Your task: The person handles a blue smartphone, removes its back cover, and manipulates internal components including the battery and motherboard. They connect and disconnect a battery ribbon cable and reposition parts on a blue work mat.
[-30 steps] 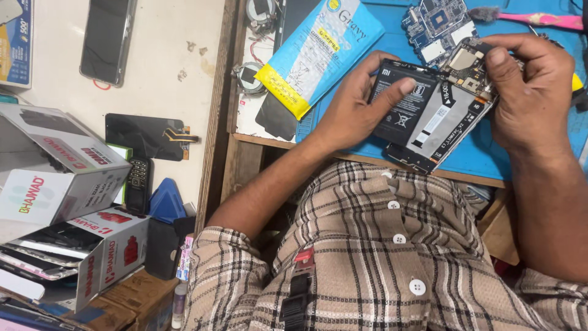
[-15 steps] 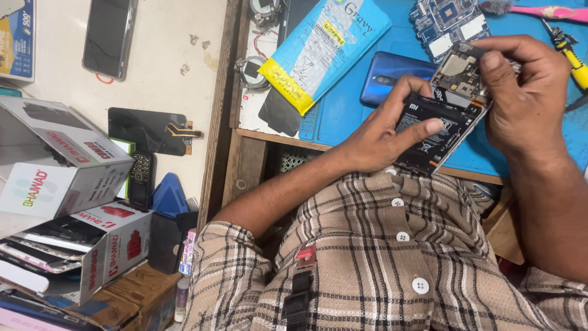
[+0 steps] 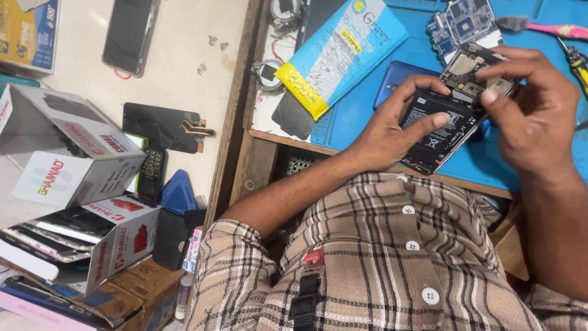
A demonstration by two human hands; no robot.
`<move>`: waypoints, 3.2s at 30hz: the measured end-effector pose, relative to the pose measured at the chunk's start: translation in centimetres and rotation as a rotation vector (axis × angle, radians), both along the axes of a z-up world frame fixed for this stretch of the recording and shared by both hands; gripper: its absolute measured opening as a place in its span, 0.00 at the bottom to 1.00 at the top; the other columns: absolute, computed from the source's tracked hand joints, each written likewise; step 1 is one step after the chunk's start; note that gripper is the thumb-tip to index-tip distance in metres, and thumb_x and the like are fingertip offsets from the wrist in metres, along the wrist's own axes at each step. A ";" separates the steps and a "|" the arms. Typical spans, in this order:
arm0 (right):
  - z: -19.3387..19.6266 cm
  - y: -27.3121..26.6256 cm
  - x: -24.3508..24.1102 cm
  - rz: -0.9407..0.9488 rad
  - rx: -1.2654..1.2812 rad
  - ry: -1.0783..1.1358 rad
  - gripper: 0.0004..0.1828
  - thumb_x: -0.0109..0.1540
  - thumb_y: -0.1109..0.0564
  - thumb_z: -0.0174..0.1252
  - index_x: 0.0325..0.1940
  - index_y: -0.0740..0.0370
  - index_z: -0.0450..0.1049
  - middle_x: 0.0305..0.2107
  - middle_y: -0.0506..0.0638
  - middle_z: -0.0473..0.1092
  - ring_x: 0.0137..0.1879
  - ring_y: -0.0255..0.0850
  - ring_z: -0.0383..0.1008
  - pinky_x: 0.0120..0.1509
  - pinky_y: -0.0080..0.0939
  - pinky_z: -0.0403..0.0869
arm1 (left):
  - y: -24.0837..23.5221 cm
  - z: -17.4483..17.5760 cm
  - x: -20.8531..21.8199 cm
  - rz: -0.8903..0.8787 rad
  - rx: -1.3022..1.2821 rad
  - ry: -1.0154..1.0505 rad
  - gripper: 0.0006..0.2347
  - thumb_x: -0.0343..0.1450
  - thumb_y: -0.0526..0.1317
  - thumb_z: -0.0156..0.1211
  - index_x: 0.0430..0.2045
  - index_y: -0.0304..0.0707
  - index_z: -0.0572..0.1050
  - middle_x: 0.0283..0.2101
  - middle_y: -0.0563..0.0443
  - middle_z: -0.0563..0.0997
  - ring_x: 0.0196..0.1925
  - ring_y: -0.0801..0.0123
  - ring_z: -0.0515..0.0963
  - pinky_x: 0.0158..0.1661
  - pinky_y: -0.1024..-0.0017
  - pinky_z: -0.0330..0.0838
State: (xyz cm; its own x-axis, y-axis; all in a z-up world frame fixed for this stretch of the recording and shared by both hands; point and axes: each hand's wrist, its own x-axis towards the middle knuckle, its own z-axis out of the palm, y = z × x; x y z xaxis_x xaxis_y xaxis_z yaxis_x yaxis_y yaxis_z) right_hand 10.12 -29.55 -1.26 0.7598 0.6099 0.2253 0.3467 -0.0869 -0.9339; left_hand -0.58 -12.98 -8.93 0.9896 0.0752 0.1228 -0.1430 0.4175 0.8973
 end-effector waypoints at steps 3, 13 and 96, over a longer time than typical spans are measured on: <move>0.1 0.1 -0.2 -0.022 -0.115 0.026 0.09 0.63 0.57 0.62 0.46 0.63 0.78 0.60 0.56 0.66 0.60 0.39 0.71 0.62 0.38 0.72 | 0.1 -0.4 -0.1 0.003 -0.026 -0.022 0.14 0.79 0.33 0.62 0.57 0.36 0.67 0.53 0.50 0.75 0.57 0.76 0.76 0.60 0.76 0.76; -0.1 0.2 -0.1 0.045 -0.269 -0.527 0.08 0.63 0.61 0.71 0.46 0.60 0.82 0.63 0.62 0.66 0.68 0.51 0.69 0.67 0.43 0.73 | 0.3 0.0 -0.1 0.035 0.007 0.035 0.16 0.78 0.33 0.63 0.60 0.33 0.68 0.57 0.48 0.75 0.62 0.71 0.76 0.65 0.71 0.74; -2.4 0.3 -2.0 0.035 -0.058 0.234 0.26 0.62 0.70 0.65 0.60 0.66 0.62 0.48 0.52 0.70 0.53 0.31 0.76 0.56 0.29 0.80 | 0.9 -0.3 -0.1 0.386 0.325 -0.025 0.08 0.78 0.39 0.62 0.41 0.31 0.79 0.43 0.49 0.80 0.47 0.75 0.81 0.49 0.79 0.77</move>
